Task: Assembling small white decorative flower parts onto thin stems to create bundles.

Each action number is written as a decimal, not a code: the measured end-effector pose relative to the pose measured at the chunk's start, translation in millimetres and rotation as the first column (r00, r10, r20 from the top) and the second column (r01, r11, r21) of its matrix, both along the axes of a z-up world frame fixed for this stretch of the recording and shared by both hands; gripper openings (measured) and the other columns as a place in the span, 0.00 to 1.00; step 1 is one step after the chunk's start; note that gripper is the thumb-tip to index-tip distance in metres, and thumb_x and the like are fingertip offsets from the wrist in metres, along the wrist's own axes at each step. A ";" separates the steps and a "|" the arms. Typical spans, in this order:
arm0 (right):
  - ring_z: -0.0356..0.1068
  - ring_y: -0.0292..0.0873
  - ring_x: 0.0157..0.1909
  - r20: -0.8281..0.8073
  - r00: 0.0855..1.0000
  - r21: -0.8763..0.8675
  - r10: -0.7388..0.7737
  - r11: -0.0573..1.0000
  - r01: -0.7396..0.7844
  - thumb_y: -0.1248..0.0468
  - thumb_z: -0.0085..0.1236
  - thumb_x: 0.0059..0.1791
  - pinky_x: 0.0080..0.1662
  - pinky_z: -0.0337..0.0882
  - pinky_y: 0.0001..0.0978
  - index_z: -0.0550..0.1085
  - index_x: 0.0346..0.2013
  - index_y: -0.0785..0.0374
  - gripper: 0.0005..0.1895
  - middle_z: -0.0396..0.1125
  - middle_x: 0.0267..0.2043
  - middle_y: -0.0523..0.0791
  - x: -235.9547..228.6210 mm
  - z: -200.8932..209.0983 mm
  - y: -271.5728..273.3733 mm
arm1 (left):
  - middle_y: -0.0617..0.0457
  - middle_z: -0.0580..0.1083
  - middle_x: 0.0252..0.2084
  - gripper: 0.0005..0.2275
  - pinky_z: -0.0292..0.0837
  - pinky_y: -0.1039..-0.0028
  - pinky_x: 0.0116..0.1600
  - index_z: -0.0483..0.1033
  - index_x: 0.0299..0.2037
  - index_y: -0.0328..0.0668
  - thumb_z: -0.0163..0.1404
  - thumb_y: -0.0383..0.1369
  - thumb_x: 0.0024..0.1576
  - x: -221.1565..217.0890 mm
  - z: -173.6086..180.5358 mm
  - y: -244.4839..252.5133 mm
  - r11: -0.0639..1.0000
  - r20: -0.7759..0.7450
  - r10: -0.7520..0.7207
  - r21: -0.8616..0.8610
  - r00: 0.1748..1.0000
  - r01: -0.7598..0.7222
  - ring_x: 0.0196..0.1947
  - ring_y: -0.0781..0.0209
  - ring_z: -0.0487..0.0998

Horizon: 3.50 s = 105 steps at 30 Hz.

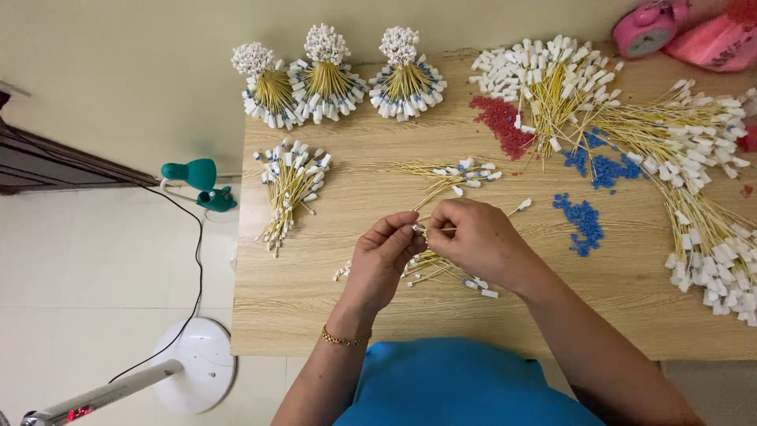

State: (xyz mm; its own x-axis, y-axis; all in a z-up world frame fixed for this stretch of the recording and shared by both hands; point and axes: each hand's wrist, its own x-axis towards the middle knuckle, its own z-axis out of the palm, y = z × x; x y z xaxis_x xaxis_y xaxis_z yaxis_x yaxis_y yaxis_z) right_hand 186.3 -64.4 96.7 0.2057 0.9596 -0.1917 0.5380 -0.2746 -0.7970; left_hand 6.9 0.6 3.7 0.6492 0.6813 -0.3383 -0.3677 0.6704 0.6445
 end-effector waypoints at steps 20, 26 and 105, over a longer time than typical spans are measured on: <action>0.73 0.35 0.30 -0.192 0.975 -0.082 -0.116 0.991 0.102 0.59 0.59 0.48 0.35 0.74 0.32 0.77 0.34 0.66 0.11 0.75 0.28 0.45 -3.6 -24.3 -2.8 | 0.48 0.79 0.43 0.05 0.80 0.68 0.53 0.77 0.47 0.31 0.49 0.23 0.64 13.7 -29.0 -16.1 0.963 -0.127 0.138 0.248 0.982 -0.103 0.43 0.61 0.81; 0.75 0.40 0.31 -0.143 0.985 -0.133 -0.100 0.988 0.081 0.58 0.59 0.48 0.36 0.74 0.35 0.78 0.35 0.65 0.12 0.76 0.30 0.47 -1.5 -70.8 -1.8 | 0.49 0.79 0.42 0.05 0.80 0.72 0.51 0.78 0.46 0.31 0.50 0.23 0.64 12.2 -60.0 -19.3 0.955 -0.275 0.136 0.292 0.952 -0.052 0.41 0.63 0.81; 0.65 0.29 0.34 -0.484 0.875 -0.012 -0.021 1.000 0.018 0.62 0.60 0.51 0.37 0.69 0.24 0.76 0.39 0.65 0.08 0.69 0.32 0.38 9.7 -75.1 2.1 | 0.58 0.77 0.36 0.06 0.71 0.81 0.43 0.79 0.42 0.32 0.54 0.29 0.63 -6.5 9.0 4.5 0.899 -0.409 0.063 0.419 0.910 0.126 0.37 0.73 0.73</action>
